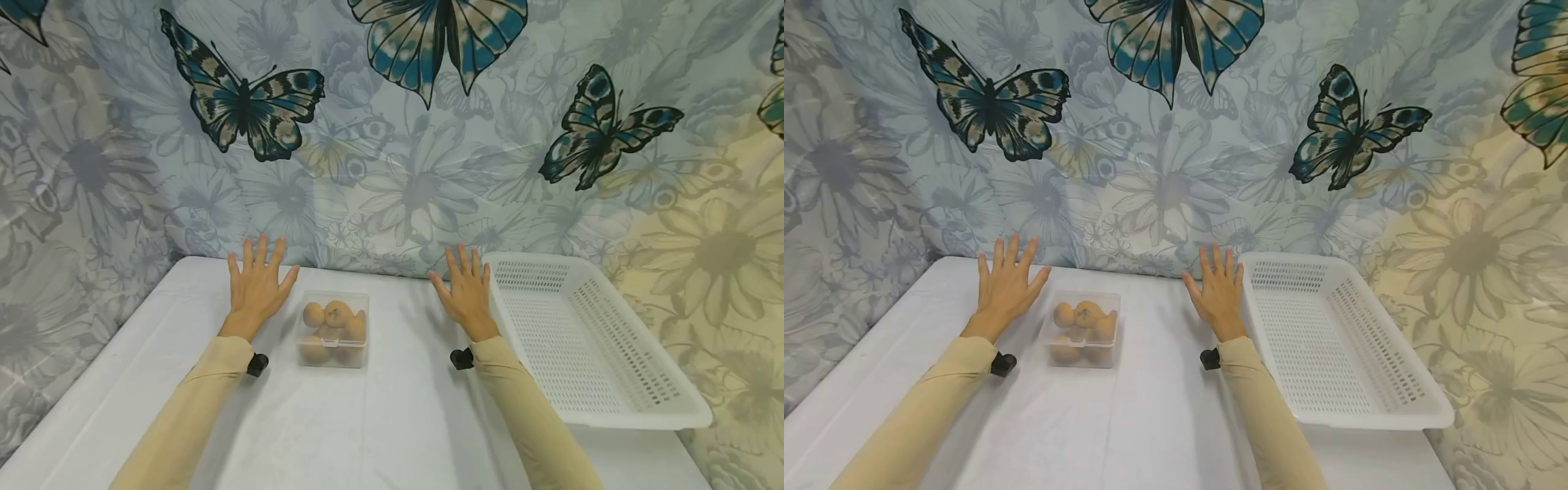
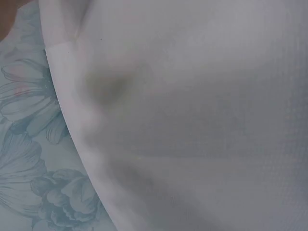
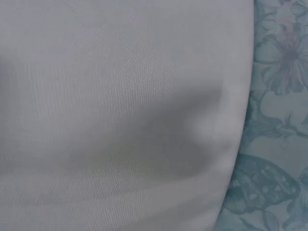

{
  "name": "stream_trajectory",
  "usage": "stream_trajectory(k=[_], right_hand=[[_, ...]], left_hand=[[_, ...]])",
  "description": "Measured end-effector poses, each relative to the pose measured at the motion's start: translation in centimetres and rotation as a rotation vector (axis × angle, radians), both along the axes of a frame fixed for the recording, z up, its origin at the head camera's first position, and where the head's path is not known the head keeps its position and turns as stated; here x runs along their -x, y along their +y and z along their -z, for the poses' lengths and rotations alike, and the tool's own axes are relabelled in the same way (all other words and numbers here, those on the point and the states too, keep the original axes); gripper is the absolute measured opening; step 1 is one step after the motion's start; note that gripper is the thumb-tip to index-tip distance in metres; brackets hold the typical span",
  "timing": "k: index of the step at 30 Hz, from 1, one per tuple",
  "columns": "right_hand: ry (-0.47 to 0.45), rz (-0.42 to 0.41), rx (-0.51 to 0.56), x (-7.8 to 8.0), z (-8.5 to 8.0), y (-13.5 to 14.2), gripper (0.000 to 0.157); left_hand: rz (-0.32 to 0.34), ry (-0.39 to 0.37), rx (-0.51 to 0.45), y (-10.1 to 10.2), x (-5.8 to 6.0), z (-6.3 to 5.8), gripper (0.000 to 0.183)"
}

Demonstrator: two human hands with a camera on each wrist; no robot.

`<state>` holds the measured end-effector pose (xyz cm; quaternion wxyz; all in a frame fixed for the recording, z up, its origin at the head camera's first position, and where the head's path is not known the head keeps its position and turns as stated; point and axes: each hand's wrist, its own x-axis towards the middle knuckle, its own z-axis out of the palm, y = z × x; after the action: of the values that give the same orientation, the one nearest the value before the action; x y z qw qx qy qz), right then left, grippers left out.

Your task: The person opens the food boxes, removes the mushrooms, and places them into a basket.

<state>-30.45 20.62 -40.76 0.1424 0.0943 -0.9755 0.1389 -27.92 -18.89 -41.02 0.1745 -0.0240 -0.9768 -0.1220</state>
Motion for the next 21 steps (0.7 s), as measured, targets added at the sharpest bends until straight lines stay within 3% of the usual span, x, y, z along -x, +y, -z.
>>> stream_trajectory(k=[8,15,21], right_hand=[[0.013,-0.033,0.042,-0.6,0.3,-0.4,0.075],[0.047,-0.027,0.05,-1.6,0.6,0.2,0.073],[0.054,-0.048,0.026,-2.0,0.3,-0.9,0.075]], left_hand=[[-0.007,-0.009,0.002,0.0,-0.9,0.0,0.071],[0.02,-0.014,-0.015,0.8,-1.5,0.1,0.07],[0.012,-0.006,-0.012,0.6,-2.6,-0.2,0.07]])
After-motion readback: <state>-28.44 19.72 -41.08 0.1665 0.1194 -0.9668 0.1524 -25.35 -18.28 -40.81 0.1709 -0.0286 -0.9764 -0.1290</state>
